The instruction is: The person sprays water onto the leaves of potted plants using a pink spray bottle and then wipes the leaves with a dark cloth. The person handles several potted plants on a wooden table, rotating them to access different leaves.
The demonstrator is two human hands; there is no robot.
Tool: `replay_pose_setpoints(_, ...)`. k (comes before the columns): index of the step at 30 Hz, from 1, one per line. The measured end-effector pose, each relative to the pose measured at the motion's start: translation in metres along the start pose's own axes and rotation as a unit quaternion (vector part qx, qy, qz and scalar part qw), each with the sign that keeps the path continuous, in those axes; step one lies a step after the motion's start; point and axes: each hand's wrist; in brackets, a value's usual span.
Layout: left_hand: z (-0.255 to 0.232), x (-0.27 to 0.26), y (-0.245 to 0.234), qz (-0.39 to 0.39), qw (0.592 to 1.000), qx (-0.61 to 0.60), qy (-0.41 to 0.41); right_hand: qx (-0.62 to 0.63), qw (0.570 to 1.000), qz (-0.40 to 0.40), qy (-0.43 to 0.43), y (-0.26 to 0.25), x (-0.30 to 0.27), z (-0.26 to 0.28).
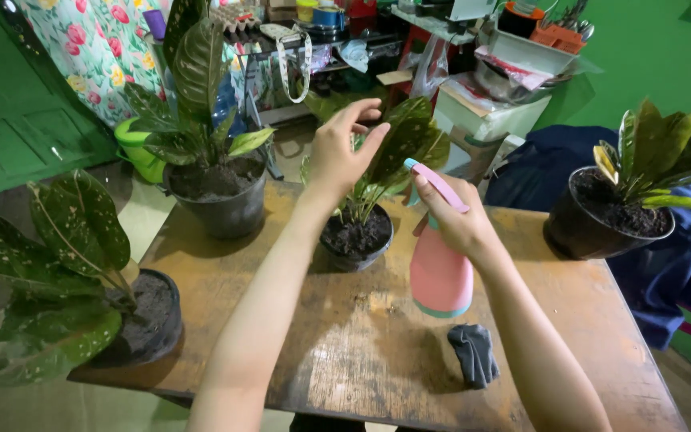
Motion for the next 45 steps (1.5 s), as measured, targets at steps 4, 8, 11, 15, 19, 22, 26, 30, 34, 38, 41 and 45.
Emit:
replay_pose_setpoints(4,0.006,-0.027,-0.022,-0.013,0.998,0.03,0.06,0.03,0.997,0.074,0.008,-0.041,0.038,-0.078)
replay_pose_setpoints(8,0.016,-0.051,-0.037,0.099,0.989,0.001,0.112,0.079,0.989,0.124,0.025,-0.04,0.039,-0.067)
replay_pose_setpoints(11,0.016,-0.062,-0.053,0.18,0.976,0.002,0.126,0.088,0.982,0.164,0.036,-0.038,0.042,-0.068)
replay_pose_setpoints(15,0.022,-0.065,-0.054,0.188,0.971,0.028,0.144,0.071,0.964,0.247,0.065,-0.043,0.057,-0.09)
replay_pose_setpoints(19,0.027,-0.059,-0.052,0.176,0.971,0.032,0.159,0.053,0.954,0.287,0.068,-0.031,0.052,-0.051)
replay_pose_setpoints(22,0.029,-0.058,-0.048,0.168,0.97,0.038,0.17,0.044,0.947,0.31,0.073,-0.027,0.051,-0.04)
replay_pose_setpoints(26,0.031,-0.057,-0.045,0.165,0.973,0.029,0.161,0.038,0.934,0.344,0.088,-0.03,0.055,-0.044)
replay_pose_setpoints(30,0.037,-0.058,-0.043,0.164,0.973,0.025,0.162,0.043,0.927,0.365,0.072,-0.029,0.054,-0.039)
replay_pose_setpoints(34,0.032,-0.058,-0.043,0.17,0.972,0.025,0.162,0.055,0.933,0.349,0.072,-0.029,0.052,-0.05)
replay_pose_setpoints(38,0.032,-0.06,-0.042,0.181,0.971,0.025,0.156,0.056,0.926,0.366,0.069,-0.029,0.055,-0.061)
replay_pose_setpoints(41,0.035,-0.061,-0.039,0.183,0.971,0.029,0.152,0.058,0.934,0.347,0.061,-0.027,0.048,-0.052)
replay_pose_setpoints(45,0.002,-0.047,-0.047,0.2,0.973,0.007,0.112,0.106,0.966,0.233,0.037,-0.062,0.059,-0.11)
Point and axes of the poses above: each hand's wrist, its own x-axis towards the middle knuckle, its own y-axis out of the palm, z = x × y, and after that the axes turned 12 degrees about x, right-handed
